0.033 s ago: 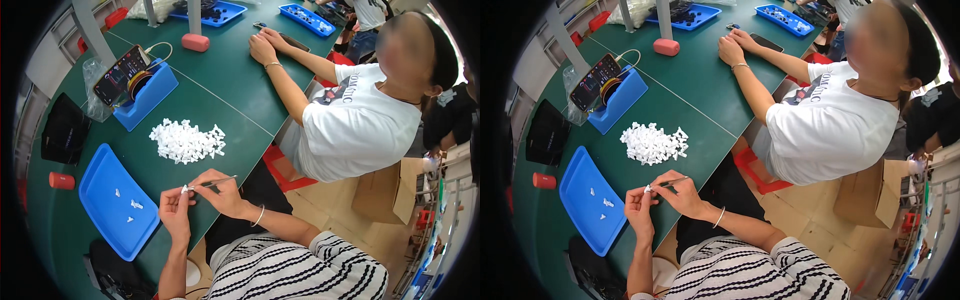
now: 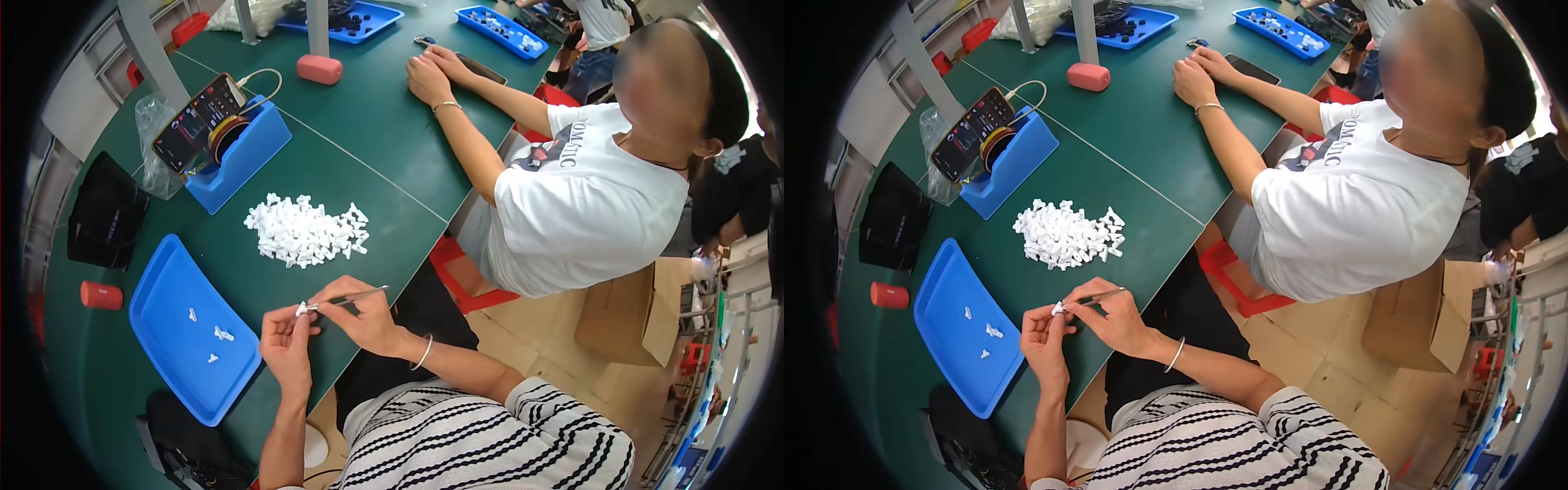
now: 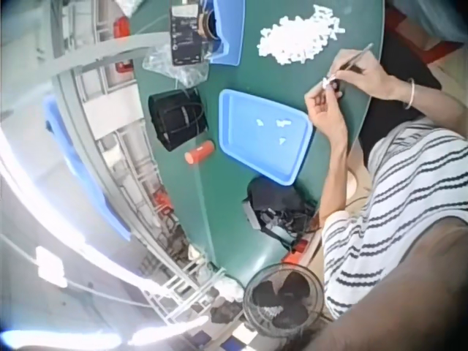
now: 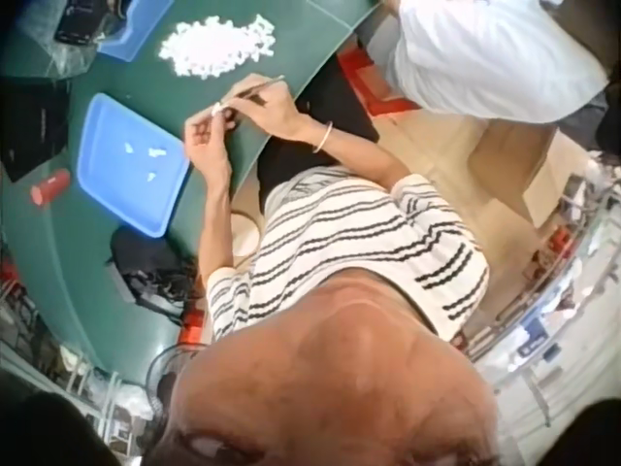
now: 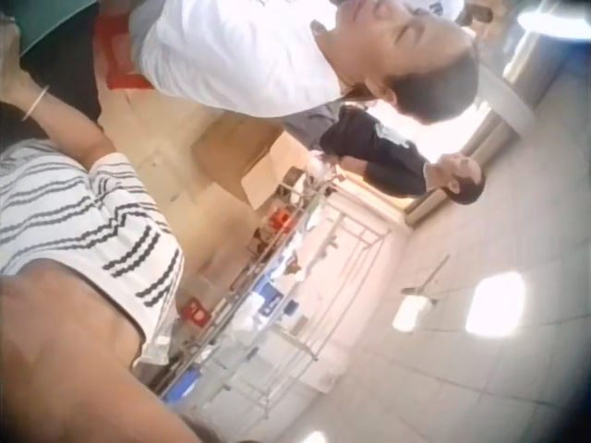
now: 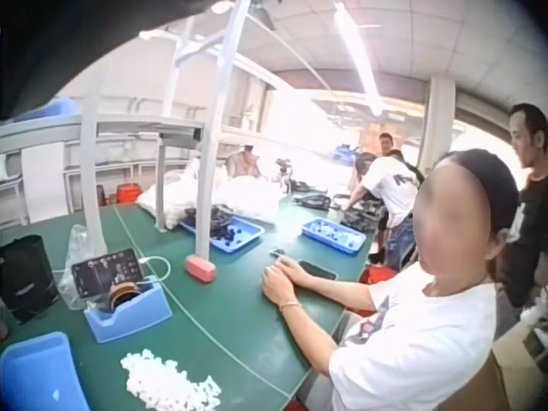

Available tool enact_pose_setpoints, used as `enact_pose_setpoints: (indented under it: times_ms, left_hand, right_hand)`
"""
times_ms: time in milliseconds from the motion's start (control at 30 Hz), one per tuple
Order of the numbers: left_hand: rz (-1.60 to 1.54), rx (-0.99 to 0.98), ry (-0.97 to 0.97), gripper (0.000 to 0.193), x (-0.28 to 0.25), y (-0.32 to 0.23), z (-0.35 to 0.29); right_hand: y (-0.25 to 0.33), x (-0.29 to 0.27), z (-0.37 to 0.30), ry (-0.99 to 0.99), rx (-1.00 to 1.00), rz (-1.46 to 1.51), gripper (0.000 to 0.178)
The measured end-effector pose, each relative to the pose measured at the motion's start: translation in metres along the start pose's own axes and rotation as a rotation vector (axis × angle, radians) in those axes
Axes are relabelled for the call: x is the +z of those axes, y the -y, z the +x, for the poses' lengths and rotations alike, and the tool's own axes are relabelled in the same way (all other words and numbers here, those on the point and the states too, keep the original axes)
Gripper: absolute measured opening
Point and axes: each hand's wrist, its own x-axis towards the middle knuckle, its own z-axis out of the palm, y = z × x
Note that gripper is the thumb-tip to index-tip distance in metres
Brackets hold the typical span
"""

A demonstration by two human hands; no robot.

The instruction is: Assembling small white plastic components using tweezers at a factory workstation.

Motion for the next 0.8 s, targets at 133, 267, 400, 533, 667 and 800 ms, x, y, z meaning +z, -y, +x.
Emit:
enact_pose_setpoints:
  times_ms: [133, 267, 400, 533, 667, 800]
  left_hand:
    - [-0.004, 0.006, 0.015, 0.007, -0.003, 0.004, 0.001]
    - [-0.006, 0.143, -0.01, 0.009, -0.004, 0.007, 0.003]
    - [0.041, 0.122, -0.046, 0.009, -0.001, -0.001, 0.0]
    - [-0.045, -0.021, 0.036, 0.008, -0.004, -0.001, 0.001]
    - [-0.058, -0.028, -0.023, 0.008, -0.003, -0.003, 0.002]
    - [-0.007, -0.013, -0.023, 0.02, -0.007, 0.0, 0.0]
  right_hand:
    - [-0.003, -0.003, 0.0, -0.01, 0.011, -0.01, 0.007]
    - [-0.001, -0.001, 0.0, 0.02, 0.034, 0.013, 0.006]
    - [0.0, -0.003, -0.002, 0.018, 0.06, 0.018, 0.006]
    - [-0.002, -0.004, -0.005, -0.036, 0.017, 0.057, 0.006]
    - [0.002, -0.002, -0.004, -0.045, 0.039, 0.078, 0.006]
    - [-0.003, 0.001, -0.002, -0.002, 0.018, 0.058, 0.006]
